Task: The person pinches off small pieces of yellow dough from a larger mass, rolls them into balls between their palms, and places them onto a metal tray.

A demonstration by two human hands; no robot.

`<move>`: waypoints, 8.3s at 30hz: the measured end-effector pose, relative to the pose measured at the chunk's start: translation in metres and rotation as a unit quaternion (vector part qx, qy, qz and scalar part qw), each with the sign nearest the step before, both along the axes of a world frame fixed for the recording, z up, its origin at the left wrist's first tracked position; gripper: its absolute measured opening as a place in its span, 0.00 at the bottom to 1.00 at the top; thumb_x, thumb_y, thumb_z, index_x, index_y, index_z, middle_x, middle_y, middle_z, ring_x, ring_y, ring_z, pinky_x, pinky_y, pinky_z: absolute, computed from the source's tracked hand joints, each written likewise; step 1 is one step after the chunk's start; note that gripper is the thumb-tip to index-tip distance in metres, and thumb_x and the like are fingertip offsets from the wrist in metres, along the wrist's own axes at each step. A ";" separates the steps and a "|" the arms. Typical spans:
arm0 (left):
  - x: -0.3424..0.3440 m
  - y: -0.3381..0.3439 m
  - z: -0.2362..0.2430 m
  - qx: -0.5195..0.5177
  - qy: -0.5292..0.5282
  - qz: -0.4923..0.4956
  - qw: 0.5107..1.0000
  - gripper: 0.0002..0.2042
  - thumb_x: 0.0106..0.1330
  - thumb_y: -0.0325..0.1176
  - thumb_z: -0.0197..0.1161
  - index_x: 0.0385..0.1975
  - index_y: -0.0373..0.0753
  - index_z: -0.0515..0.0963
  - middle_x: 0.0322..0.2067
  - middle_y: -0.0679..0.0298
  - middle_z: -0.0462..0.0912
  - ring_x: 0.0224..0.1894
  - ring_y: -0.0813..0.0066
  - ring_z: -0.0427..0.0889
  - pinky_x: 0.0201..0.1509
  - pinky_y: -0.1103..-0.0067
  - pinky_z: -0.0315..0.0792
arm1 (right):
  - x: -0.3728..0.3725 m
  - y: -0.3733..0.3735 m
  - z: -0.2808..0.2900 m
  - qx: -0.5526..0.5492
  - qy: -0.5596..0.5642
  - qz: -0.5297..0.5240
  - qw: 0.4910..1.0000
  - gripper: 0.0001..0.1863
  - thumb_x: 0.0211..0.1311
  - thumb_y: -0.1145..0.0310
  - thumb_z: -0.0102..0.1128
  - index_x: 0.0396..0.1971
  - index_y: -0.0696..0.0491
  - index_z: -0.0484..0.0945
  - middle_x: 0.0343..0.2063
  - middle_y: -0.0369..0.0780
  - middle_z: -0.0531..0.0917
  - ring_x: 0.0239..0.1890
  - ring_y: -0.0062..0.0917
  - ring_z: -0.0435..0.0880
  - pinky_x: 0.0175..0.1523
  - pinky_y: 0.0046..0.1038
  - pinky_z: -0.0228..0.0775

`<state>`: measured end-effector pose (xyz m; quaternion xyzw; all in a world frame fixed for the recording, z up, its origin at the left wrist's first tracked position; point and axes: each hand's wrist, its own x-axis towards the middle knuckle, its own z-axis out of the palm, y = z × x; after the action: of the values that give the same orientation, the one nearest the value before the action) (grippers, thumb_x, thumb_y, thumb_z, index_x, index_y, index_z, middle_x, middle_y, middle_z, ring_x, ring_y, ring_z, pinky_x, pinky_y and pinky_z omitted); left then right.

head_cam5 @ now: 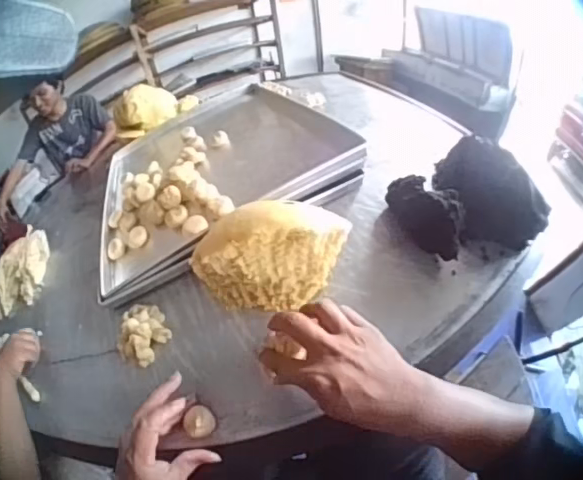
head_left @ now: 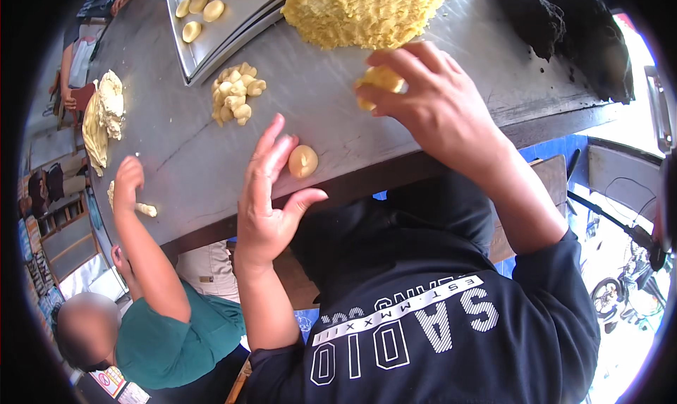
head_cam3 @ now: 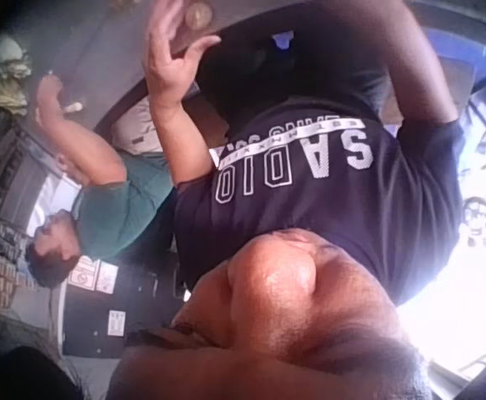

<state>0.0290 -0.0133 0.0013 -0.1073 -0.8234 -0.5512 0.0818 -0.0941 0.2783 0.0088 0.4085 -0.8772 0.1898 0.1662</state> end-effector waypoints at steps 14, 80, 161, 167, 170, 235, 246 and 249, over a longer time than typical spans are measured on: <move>-0.018 -0.002 0.002 -0.094 -0.046 0.137 0.985 0.10 0.78 0.33 0.77 0.44 0.33 0.85 0.48 0.55 0.88 0.40 0.62 0.87 0.49 0.71 0.81 | -0.009 0.002 0.006 -0.012 -0.076 0.013 0.997 0.08 0.63 0.76 0.67 0.40 0.55 0.90 0.47 0.39 0.88 0.52 0.38 0.90 0.55 0.40 0.87; -0.004 -0.009 0.017 -0.447 0.064 0.038 0.891 0.20 0.75 0.48 0.76 0.63 0.54 0.94 0.80 0.59 0.79 0.80 0.41 0.74 0.84 0.50 0.62 | 0.006 0.004 -0.003 -0.037 -0.043 -0.045 0.997 0.13 0.68 0.70 0.77 0.50 0.54 0.89 0.52 0.41 0.90 0.55 0.40 0.90 0.58 0.40 0.87; -0.040 0.028 0.003 0.094 -0.075 -0.074 0.990 0.27 0.74 0.61 0.76 0.38 0.38 0.82 0.28 0.65 0.84 0.29 0.72 0.84 0.34 0.72 0.75 | 0.008 -0.022 0.022 -0.106 -0.137 -0.053 0.983 0.18 0.61 0.76 0.78 0.51 0.49 0.96 0.45 0.39 0.88 0.50 0.39 0.91 0.53 0.40 0.86; -0.032 0.012 0.000 0.124 -0.230 -0.065 0.963 0.23 0.93 0.53 0.56 0.44 0.37 0.84 0.41 0.64 0.88 0.39 0.87 0.81 0.39 0.84 0.71 | 0.004 -0.007 0.015 -0.024 -0.084 -0.067 0.994 0.10 0.63 0.77 0.72 0.41 0.50 0.94 0.42 0.38 0.87 0.49 0.37 0.90 0.52 0.39 0.85; -0.039 0.012 -0.005 0.218 -0.129 -0.101 0.962 0.22 0.93 0.51 0.56 0.45 0.38 0.85 0.41 0.66 0.89 0.39 0.86 0.81 0.38 0.85 0.69 | 0.006 -0.005 0.011 -0.099 -0.132 -0.083 0.983 0.09 0.63 0.77 0.73 0.41 0.49 0.94 0.42 0.38 0.87 0.49 0.37 0.89 0.52 0.39 0.85; -0.037 0.044 -0.009 -0.106 0.056 -0.020 0.993 0.24 0.53 0.41 0.93 0.27 0.39 0.77 0.26 0.60 0.83 0.30 0.54 0.85 0.35 0.64 0.77 | 0.015 -0.029 0.046 -0.143 -0.241 0.061 0.958 0.23 0.61 0.75 0.81 0.58 0.55 0.88 0.51 0.44 0.90 0.54 0.46 0.92 0.59 0.44 0.86; -0.041 0.035 -0.005 0.143 -0.070 -0.026 0.987 0.25 0.74 0.49 0.82 0.28 0.37 0.78 0.30 0.66 0.82 0.33 0.78 0.78 0.40 0.78 0.72 | -0.022 -0.009 0.015 -0.066 -0.114 -0.026 0.991 0.09 0.67 0.74 0.76 0.46 0.52 0.91 0.49 0.41 0.88 0.52 0.41 0.90 0.60 0.41 0.85; -0.047 0.025 -0.014 0.090 0.015 -0.082 0.992 0.24 0.83 0.51 0.72 0.31 0.37 0.80 0.31 0.62 0.84 0.33 0.75 0.81 0.41 0.78 0.74 | 0.003 -0.014 -0.012 -0.092 -0.088 -0.057 0.990 0.09 0.67 0.74 0.75 0.46 0.51 0.92 0.49 0.41 0.89 0.53 0.42 0.91 0.62 0.42 0.84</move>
<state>-0.0183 0.0113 -0.0131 -0.1752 -0.7578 -0.6259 0.0578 -0.0915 0.2644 -0.0032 0.3221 -0.8892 0.2952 0.1357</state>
